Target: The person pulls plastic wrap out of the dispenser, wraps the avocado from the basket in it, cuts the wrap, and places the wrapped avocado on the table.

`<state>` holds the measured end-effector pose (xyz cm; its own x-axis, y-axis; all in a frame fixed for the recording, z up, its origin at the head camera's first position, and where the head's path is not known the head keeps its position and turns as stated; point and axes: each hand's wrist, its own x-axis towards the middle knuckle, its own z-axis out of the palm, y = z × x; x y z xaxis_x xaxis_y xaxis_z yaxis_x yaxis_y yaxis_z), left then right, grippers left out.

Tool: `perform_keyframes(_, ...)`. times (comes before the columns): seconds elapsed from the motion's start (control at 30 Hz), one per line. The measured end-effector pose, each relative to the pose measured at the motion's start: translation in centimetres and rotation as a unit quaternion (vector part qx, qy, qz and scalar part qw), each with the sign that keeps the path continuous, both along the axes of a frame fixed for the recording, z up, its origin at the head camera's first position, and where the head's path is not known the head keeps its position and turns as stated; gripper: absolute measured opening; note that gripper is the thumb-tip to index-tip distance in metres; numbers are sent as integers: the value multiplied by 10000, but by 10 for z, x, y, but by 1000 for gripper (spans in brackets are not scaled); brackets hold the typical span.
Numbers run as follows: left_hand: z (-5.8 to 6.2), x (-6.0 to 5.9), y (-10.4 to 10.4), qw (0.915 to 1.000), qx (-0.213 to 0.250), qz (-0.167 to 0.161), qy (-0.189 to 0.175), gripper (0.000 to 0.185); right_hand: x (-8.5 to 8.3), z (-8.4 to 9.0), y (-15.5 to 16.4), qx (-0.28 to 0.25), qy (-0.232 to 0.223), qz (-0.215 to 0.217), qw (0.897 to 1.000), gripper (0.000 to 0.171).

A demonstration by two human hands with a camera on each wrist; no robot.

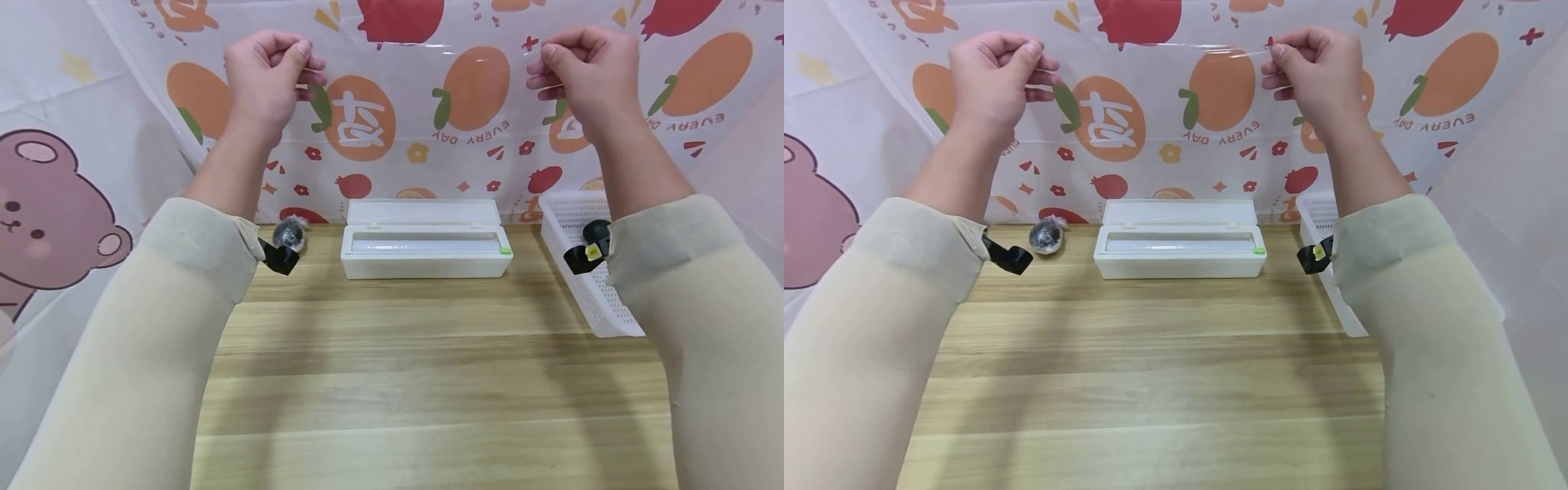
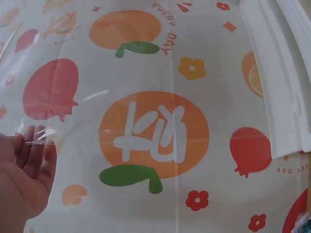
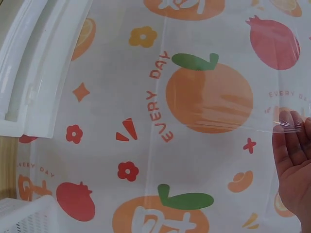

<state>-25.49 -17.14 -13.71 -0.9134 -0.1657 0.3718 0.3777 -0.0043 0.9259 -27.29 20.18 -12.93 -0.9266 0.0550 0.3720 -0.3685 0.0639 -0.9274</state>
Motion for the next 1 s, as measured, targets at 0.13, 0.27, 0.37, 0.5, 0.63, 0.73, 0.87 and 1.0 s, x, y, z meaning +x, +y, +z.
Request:
perform_keyframes(0.13,4,3,2,10000,75,1,51,15,5,4,0,33,133,-70,9999,31)
perform_keyframes(0.27,9,2,1,9998,92,-10,147,15,11,9,0,17,249,-116,9996,35)
perform_keyframes(0.37,11,0,-2,9997,157,-18,212,16,15,14,-2,7,350,-84,9994,34)
perform_keyframes(0.5,11,2,-5,9995,197,-69,256,17,20,16,-1,-101,415,65,9991,32)
perform_keyframes(0.63,11,11,-7,9989,305,-305,191,20,25,13,8,-381,454,349,9976,38)
perform_keyframes(0.73,10,19,-10,9972,479,-558,145,24,33,7,13,-601,560,613,9947,41)
perform_keyframes(0.87,6,34,-14,9950,506,-837,185,31,54,-3,17,-827,815,1059,9876,40)
perform_keyframes(1.0,-4,55,-20,9930,436,-1099,73,36,78,-17,22,-1159,999,1843,9709,26)
